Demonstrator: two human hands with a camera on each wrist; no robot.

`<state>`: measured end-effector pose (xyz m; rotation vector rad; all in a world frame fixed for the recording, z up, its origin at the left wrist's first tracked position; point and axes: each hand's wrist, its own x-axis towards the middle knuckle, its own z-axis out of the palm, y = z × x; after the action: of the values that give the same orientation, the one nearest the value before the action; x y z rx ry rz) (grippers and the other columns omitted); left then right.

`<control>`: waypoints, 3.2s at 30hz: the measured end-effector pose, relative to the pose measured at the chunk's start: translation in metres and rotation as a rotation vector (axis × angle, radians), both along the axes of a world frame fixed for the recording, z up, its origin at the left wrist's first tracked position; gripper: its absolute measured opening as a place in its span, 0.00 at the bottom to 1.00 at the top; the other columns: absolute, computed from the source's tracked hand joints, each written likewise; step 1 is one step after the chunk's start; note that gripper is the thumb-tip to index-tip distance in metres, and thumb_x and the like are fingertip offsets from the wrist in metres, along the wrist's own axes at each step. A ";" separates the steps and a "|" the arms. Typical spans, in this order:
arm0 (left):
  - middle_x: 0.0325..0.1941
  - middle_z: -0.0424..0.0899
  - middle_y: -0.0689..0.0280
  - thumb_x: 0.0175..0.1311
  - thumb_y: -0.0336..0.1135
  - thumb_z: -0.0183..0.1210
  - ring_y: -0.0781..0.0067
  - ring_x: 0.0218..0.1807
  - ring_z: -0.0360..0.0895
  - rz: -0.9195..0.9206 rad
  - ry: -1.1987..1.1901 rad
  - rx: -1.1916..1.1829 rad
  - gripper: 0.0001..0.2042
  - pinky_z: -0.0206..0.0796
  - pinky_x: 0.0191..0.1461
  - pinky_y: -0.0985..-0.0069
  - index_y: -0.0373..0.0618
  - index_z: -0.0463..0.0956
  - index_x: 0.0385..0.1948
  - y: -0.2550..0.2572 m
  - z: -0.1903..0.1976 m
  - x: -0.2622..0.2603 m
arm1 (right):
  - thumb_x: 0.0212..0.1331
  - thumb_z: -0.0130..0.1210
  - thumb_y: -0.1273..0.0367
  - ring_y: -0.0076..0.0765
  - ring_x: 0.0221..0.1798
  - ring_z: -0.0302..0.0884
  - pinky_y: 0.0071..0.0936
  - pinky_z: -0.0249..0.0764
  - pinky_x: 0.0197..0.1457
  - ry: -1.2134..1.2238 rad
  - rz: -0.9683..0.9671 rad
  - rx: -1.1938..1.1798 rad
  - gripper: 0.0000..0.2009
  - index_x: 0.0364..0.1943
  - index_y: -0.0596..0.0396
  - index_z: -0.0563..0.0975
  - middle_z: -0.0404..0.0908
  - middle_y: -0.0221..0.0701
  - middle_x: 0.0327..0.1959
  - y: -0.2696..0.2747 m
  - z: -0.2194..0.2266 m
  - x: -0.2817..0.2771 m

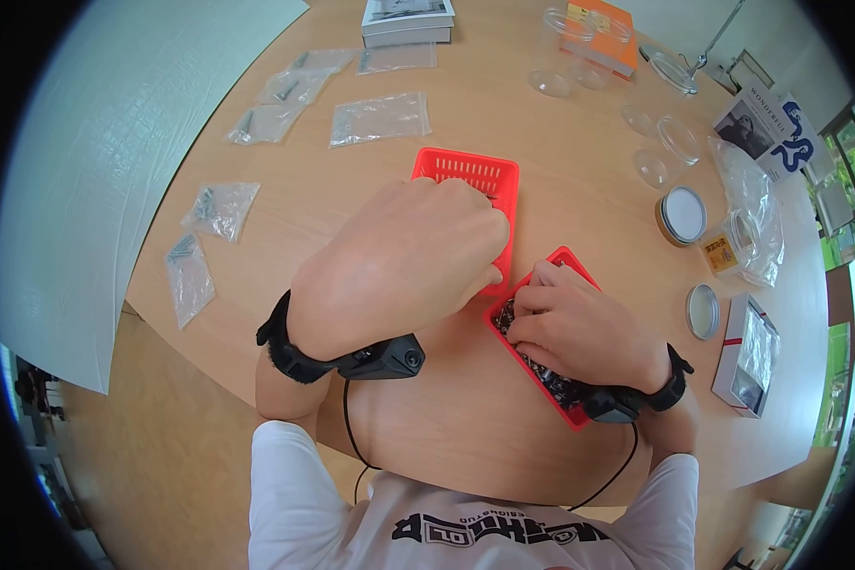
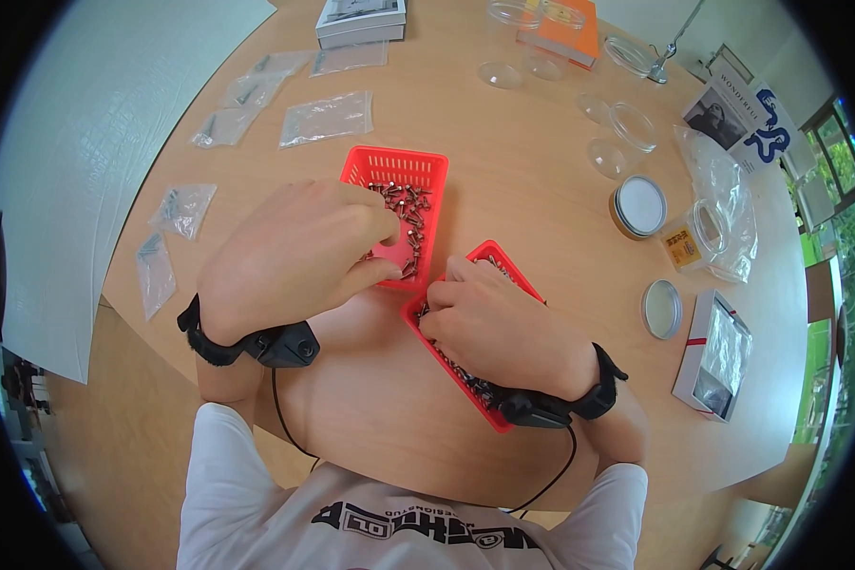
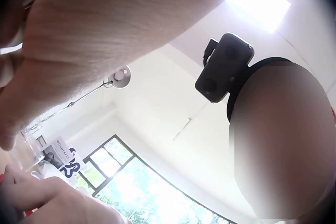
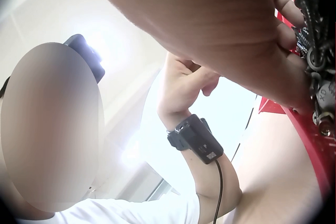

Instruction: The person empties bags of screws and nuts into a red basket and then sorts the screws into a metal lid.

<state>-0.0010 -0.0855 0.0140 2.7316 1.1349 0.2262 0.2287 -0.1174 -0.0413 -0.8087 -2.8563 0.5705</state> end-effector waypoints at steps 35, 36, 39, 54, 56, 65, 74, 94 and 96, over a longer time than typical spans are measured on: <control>0.35 0.83 0.53 0.57 0.33 0.62 0.49 0.40 0.80 0.034 -0.050 -0.031 0.09 0.71 0.44 0.57 0.37 0.78 0.33 0.005 0.008 -0.015 | 0.53 0.59 0.71 0.43 0.34 0.75 0.37 0.71 0.37 0.257 -0.210 -0.146 0.05 0.30 0.56 0.76 0.79 0.34 0.26 0.037 0.049 0.010; 0.35 0.83 0.54 0.57 0.34 0.63 0.49 0.40 0.80 0.049 -0.066 -0.020 0.09 0.70 0.43 0.57 0.37 0.78 0.33 0.006 0.009 -0.018 | 0.53 0.59 0.71 0.43 0.34 0.75 0.37 0.71 0.37 0.264 -0.218 -0.124 0.05 0.30 0.56 0.76 0.79 0.34 0.26 0.041 0.051 0.006; 0.33 0.82 0.53 0.57 0.33 0.64 0.47 0.41 0.79 0.084 -0.134 0.028 0.09 0.71 0.43 0.57 0.36 0.77 0.31 0.003 0.012 -0.026 | 0.51 0.61 0.72 0.39 0.33 0.76 0.33 0.72 0.38 0.257 -0.230 -0.131 0.06 0.28 0.58 0.76 0.79 0.34 0.26 0.055 0.050 -0.010; 0.30 0.82 0.60 0.58 0.39 0.66 0.55 0.39 0.79 0.138 -0.138 0.016 0.13 0.70 0.44 0.61 0.43 0.81 0.41 -0.005 0.029 -0.031 | 0.59 0.62 0.67 0.43 0.38 0.79 0.35 0.75 0.44 0.221 -0.144 0.035 0.10 0.38 0.59 0.79 0.82 0.37 0.32 0.087 0.031 -0.042; 0.31 0.83 0.59 0.58 0.37 0.65 0.54 0.40 0.79 0.105 -0.147 0.016 0.11 0.70 0.44 0.60 0.43 0.81 0.39 -0.005 0.024 -0.029 | 0.60 0.62 0.67 0.43 0.39 0.79 0.36 0.75 0.46 0.260 -0.178 0.067 0.10 0.39 0.59 0.80 0.82 0.37 0.34 0.079 0.035 -0.035; 0.31 0.82 0.54 0.56 0.29 0.59 0.52 0.41 0.79 -0.201 -0.086 -0.082 0.05 0.71 0.44 0.59 0.39 0.80 0.32 -0.003 -0.017 0.000 | 0.55 0.64 0.70 0.46 0.44 0.76 0.38 0.74 0.49 0.053 -0.103 -0.049 0.10 0.41 0.57 0.82 0.80 0.36 0.39 0.017 0.033 0.010; 0.29 0.81 0.53 0.51 0.25 0.57 0.51 0.38 0.78 -0.237 0.173 -0.248 0.05 0.69 0.44 0.59 0.39 0.82 0.28 -0.004 -0.023 0.024 | 0.57 0.56 0.70 0.40 0.49 0.69 0.33 0.70 0.54 -0.061 -0.182 0.162 0.08 0.37 0.54 0.84 0.75 0.31 0.38 -0.019 0.005 0.001; 0.29 0.83 0.50 0.50 0.26 0.63 0.47 0.36 0.82 -0.270 0.194 -0.413 0.13 0.73 0.41 0.59 0.42 0.83 0.40 0.006 -0.030 0.031 | 0.53 0.59 0.72 0.42 0.44 0.73 0.37 0.69 0.51 0.018 -0.174 0.039 0.04 0.32 0.55 0.81 0.78 0.33 0.34 -0.007 0.014 0.019; 0.30 0.84 0.51 0.51 0.27 0.63 0.48 0.37 0.82 -0.291 0.197 -0.487 0.14 0.73 0.42 0.58 0.43 0.83 0.42 0.004 -0.020 0.031 | 0.52 0.62 0.71 0.44 0.42 0.71 0.38 0.70 0.48 0.068 -0.144 0.024 0.05 0.33 0.52 0.81 0.75 0.32 0.33 -0.005 0.011 0.023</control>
<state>0.0302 -0.0811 -0.0057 2.4630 0.6961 -0.3226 0.2515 -0.1221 -0.0308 -0.9621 -2.7110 0.5333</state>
